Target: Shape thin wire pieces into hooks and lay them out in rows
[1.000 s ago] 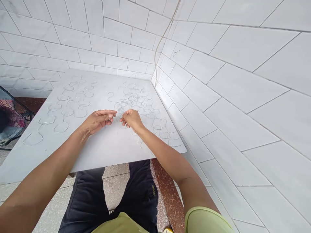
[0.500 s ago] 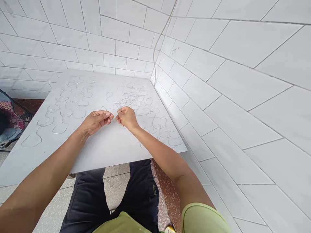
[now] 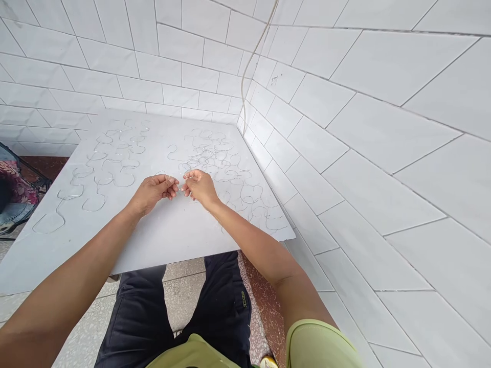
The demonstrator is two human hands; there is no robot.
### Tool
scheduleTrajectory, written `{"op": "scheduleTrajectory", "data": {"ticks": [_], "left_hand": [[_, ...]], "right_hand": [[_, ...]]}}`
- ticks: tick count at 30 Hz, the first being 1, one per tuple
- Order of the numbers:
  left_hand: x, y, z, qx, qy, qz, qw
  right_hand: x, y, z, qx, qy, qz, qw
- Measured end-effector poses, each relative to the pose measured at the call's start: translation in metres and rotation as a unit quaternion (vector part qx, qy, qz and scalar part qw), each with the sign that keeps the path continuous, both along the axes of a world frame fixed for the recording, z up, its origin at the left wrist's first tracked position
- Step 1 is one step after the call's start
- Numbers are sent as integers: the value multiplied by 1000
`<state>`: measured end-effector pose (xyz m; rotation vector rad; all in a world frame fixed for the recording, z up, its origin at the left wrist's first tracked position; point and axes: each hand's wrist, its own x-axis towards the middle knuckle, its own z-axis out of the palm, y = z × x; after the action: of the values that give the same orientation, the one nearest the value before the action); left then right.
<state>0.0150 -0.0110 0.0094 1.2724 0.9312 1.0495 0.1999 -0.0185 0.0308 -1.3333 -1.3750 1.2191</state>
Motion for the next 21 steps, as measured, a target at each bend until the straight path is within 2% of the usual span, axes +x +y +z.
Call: {"op": "scheduleTrajectory", "data": {"ticks": [7,14,21], "left_hand": [[11,-7,-2,-4,1,65,998],[9,-8,-2,27,89,66,993],[12,-9,-9,62,181,97,977]], "right_hand": [[-11,-4,-5,30,-85,-28,996],[-11,-2,-14,109,-112,-23,987],[-7,-2,-26,97,-115,-8,989]]}}
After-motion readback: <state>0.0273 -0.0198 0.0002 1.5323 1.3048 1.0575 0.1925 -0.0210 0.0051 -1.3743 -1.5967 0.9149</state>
